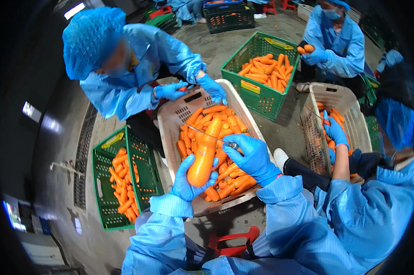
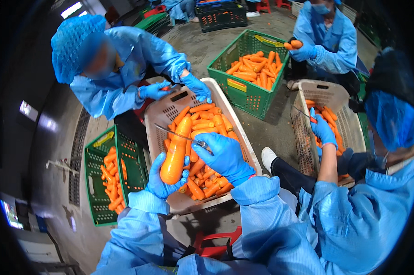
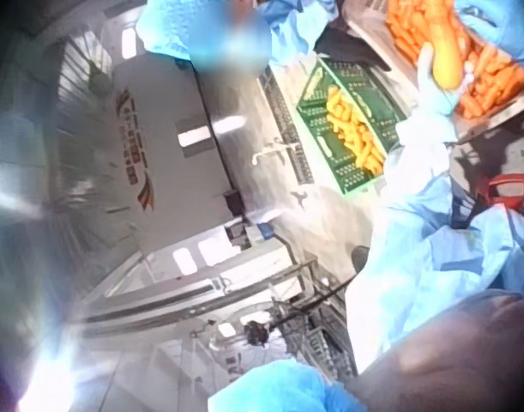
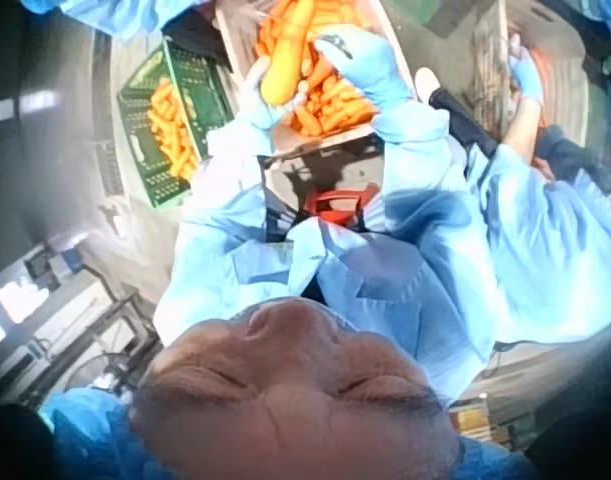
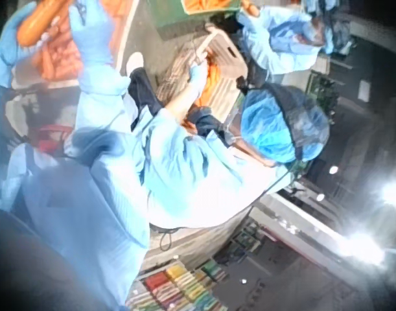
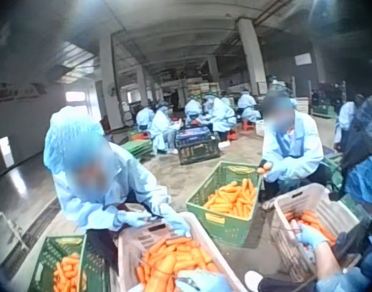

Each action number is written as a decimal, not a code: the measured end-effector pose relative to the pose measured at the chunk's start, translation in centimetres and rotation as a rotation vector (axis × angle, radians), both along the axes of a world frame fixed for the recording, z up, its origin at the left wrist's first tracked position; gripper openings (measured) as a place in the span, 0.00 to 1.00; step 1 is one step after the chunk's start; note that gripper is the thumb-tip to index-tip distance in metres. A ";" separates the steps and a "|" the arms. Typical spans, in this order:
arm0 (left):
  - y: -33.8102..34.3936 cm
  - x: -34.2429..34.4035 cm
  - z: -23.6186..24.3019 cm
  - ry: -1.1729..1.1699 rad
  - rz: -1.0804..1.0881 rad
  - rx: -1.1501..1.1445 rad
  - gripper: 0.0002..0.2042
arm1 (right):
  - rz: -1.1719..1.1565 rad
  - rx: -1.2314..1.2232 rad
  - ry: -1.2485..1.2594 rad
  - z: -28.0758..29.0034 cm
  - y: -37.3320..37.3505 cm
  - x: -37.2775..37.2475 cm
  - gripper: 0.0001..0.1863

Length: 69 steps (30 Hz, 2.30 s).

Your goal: The person peels carrots using a knife, holding each carrot in one hand and removing the skin with the other. They place the peeled carrots into a white basket and continue the process with a large supply of carrots from a green crate.

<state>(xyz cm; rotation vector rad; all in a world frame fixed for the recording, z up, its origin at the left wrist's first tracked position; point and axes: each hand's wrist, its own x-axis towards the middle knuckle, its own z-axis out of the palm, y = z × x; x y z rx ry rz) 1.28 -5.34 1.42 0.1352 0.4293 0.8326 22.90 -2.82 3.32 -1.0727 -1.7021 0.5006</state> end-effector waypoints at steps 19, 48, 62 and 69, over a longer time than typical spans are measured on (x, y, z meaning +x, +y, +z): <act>1.4 0.7 2.0 0.456 0.076 0.276 0.30 | 0.013 0.143 -0.417 -1.4 1.8 -1.3 0.12; 2.7 1.6 2.3 0.630 0.044 0.291 0.24 | -0.032 -0.020 -0.609 -3.8 2.5 -1.1 0.11; 3.0 1.7 2.0 0.666 0.157 0.300 0.27 | 0.079 -0.386 -0.006 -2.2 1.1 -2.2 0.14; 2.8 2.1 3.2 0.718 0.106 0.368 0.28 | 0.311 -0.681 0.165 -1.9 2.0 -0.5 0.20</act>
